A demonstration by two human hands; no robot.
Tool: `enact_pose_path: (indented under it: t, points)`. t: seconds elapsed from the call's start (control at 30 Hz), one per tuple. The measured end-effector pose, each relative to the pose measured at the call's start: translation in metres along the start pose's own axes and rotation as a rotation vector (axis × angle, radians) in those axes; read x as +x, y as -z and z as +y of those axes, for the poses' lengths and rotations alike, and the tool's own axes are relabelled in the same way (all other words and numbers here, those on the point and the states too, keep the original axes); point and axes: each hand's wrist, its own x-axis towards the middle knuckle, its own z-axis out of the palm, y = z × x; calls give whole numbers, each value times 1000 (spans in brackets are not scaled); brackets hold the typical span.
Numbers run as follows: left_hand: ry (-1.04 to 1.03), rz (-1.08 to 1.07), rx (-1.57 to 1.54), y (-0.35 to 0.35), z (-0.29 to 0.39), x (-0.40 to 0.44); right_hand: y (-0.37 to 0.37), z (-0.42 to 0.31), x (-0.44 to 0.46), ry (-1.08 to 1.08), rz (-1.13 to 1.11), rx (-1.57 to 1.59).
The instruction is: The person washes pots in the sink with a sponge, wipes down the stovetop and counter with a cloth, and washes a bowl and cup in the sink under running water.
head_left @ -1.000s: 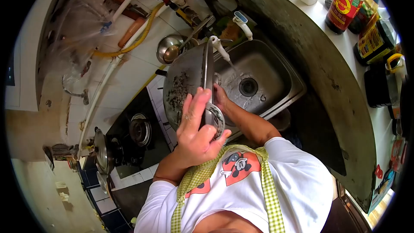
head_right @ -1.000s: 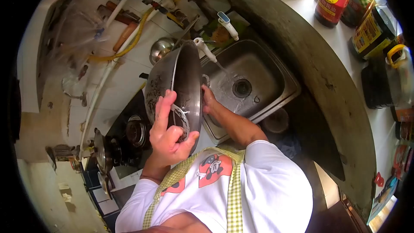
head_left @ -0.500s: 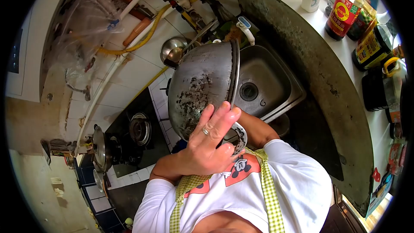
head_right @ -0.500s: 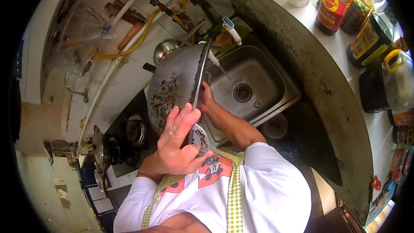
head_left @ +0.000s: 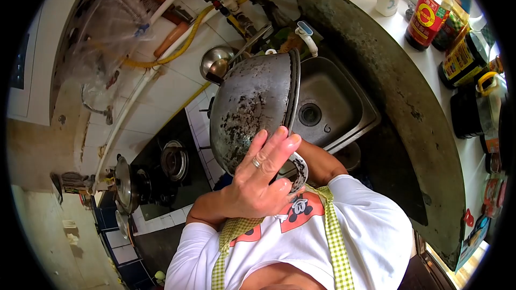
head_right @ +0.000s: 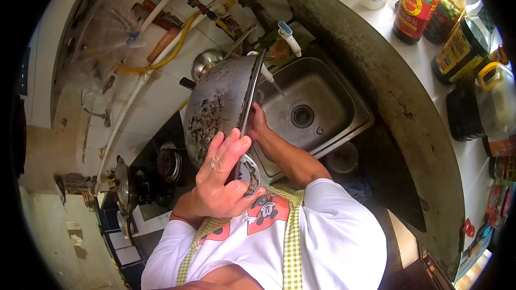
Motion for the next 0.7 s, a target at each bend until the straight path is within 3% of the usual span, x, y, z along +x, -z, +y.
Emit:
enact_pose_path:
  t: [0.47, 0.53, 0.57, 0.63, 0.67, 0.7]
  points:
    - [29, 59, -27, 0, -8, -6, 5, -7, -3, 8, 36, -47]
    - [90, 197, -25, -1, -15, -13, 8, -10, -7, -14, 41, -98]
    - [129, 189, 17, -2, -18, -20, 18, -14, -15, 88, -3, -86]
    - [304, 328, 136, 4, -20, -29, 34, -25, -9, -7, 56, -93]
    - [400, 400, 151, 6, -17, -31, 24, -24, -25, 30, -80, -42]
    - [494, 475, 216, 10, -20, -47, 12, -15, -18, -6, -33, -146]
